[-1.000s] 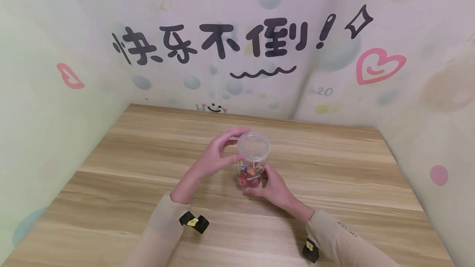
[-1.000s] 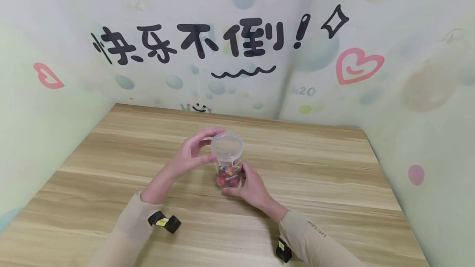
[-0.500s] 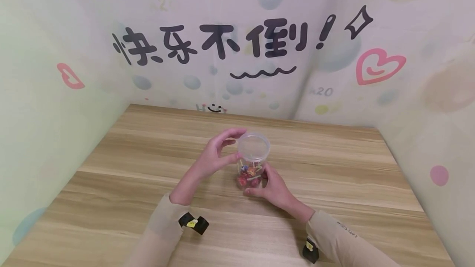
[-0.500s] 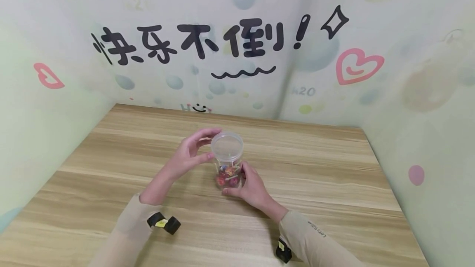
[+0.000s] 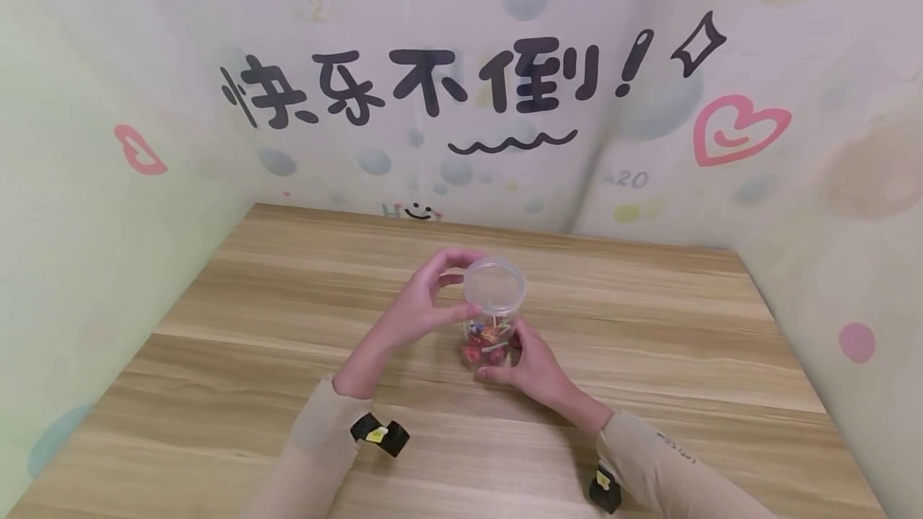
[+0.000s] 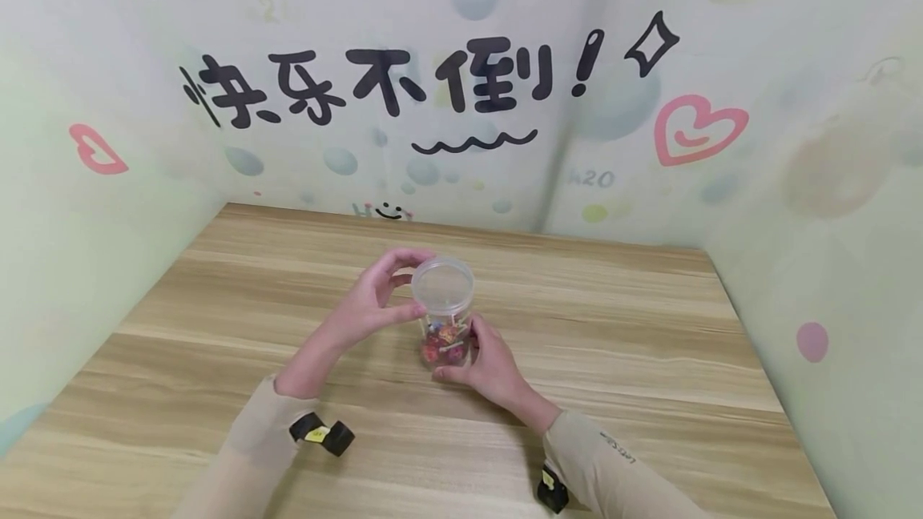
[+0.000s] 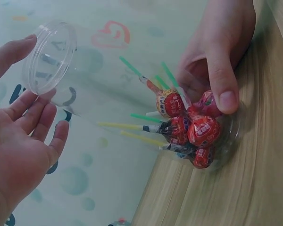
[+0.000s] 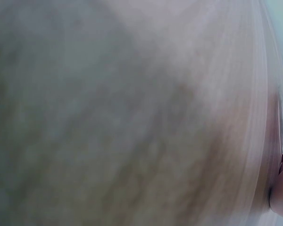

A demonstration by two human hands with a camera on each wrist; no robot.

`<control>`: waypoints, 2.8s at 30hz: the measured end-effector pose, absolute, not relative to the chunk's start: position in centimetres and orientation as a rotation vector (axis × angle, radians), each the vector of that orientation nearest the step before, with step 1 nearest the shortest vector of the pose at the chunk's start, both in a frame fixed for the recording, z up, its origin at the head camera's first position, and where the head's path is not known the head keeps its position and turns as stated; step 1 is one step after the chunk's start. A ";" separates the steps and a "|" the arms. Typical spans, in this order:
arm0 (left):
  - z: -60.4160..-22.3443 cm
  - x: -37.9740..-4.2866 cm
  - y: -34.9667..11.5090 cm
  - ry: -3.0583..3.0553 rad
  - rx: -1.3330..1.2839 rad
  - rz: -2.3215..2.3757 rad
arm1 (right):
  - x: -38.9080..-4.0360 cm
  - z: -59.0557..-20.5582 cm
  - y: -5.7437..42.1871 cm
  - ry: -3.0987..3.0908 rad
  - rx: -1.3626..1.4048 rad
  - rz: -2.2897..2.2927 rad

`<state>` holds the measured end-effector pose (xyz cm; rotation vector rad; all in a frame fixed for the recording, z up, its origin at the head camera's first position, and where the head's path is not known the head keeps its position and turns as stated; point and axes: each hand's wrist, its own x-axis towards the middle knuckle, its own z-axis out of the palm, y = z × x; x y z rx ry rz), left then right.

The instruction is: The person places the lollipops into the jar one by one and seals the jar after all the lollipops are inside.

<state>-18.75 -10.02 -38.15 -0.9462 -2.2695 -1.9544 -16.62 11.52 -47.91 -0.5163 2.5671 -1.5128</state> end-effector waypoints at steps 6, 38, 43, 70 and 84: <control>-38.3 -18.8 -9.8 -2.261 -0.929 -1.968 | -15.6 -45.5 11.2 2.538 -0.522 -1.518; -37.7 -19.0 -10.0 -2.355 -1.040 -1.850 | -15.4 -45.0 11.1 2.541 -0.561 -1.538; -37.6 -18.3 -9.5 -2.371 -0.922 -1.735 | -15.5 -45.1 11.1 2.533 -0.551 -1.548; -37.8 -19.3 -10.1 -2.369 -1.015 -1.753 | -17.2 -48.9 11.8 2.533 -0.544 -1.556; -38.6 -17.8 -8.4 -2.343 -0.735 -1.721 | -17.1 -49.0 11.6 2.576 -0.539 -1.520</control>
